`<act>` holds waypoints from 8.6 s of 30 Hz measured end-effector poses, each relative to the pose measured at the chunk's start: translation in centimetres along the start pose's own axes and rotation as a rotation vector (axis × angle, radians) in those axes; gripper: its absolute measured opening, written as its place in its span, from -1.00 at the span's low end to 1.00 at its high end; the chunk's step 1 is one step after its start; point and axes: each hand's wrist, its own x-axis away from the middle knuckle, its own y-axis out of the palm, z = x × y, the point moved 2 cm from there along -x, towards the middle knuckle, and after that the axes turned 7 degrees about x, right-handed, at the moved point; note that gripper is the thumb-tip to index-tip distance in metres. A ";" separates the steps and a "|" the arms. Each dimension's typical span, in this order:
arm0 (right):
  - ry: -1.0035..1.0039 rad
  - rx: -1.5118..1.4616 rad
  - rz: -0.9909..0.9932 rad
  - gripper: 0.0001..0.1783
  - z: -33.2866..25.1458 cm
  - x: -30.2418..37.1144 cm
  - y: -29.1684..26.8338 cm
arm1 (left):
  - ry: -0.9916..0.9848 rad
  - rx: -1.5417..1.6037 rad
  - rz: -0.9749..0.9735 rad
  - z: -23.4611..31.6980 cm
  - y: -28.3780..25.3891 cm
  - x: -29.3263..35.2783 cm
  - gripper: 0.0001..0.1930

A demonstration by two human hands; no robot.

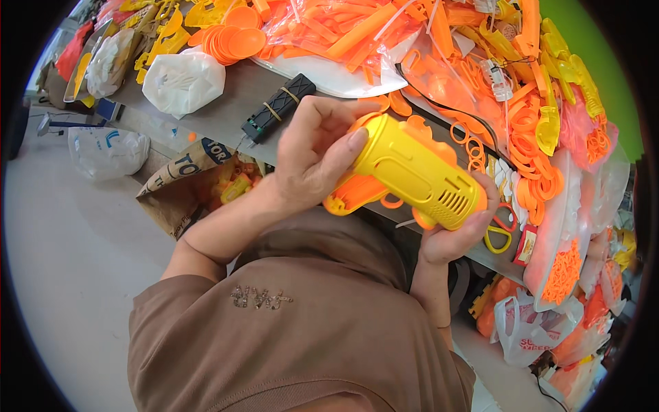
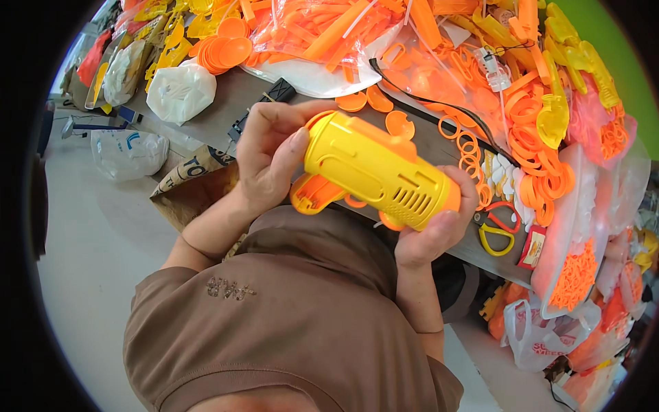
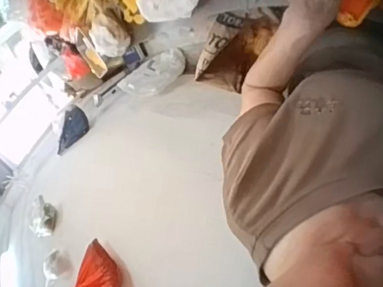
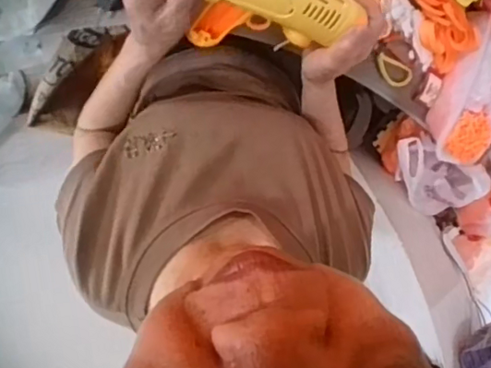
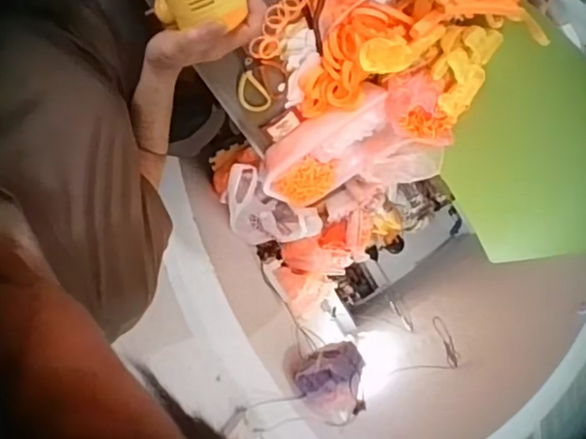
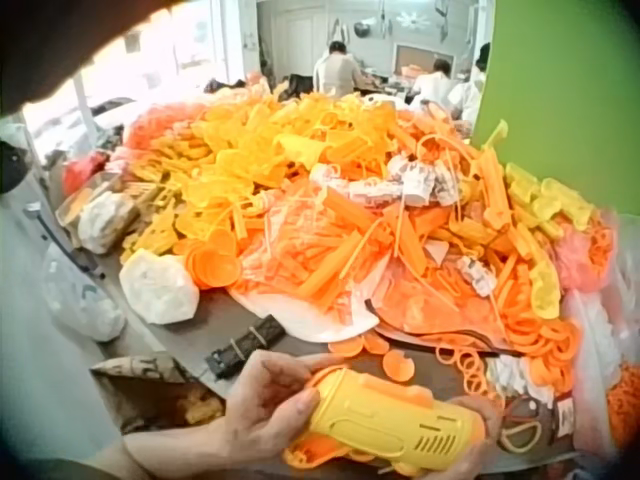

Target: Assembling a yellow plastic toy gun by installing internal components and outer casing on a cluttered workbench.

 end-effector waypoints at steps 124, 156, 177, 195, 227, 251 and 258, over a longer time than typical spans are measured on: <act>-0.518 0.819 -0.620 -0.92 -3.7 -4.2 7.0 | -0.073 -0.459 -0.053 -4.2 -1.8 0.5 -0.72; -0.172 1.042 -0.311 -0.79 3.6 -4.1 -7.0 | -0.161 -0.350 -0.044 -4.0 -2.4 1.0 -0.62; -0.218 1.174 -0.204 -0.69 3.5 -6.9 -7.6 | -0.176 -0.316 -0.047 -4.1 -2.2 1.1 -0.63; 0.139 0.219 -0.043 -0.89 2.2 -8.2 -7.1 | 0.212 -0.409 -0.354 2.2 2.0 -1.2 -0.54; -0.700 0.198 -0.468 -0.80 -4.5 -2.1 -0.3 | -0.806 0.392 0.000 1.4 2.5 -0.6 -0.81; -0.716 0.227 -0.698 -0.75 -5.7 -2.8 2.2 | -0.787 -0.136 -0.421 2.4 0.1 0.1 -0.82; -0.708 0.188 -0.736 -0.66 -4.9 -2.1 1.4 | -0.759 -0.076 -0.428 2.7 0.2 -0.1 -0.84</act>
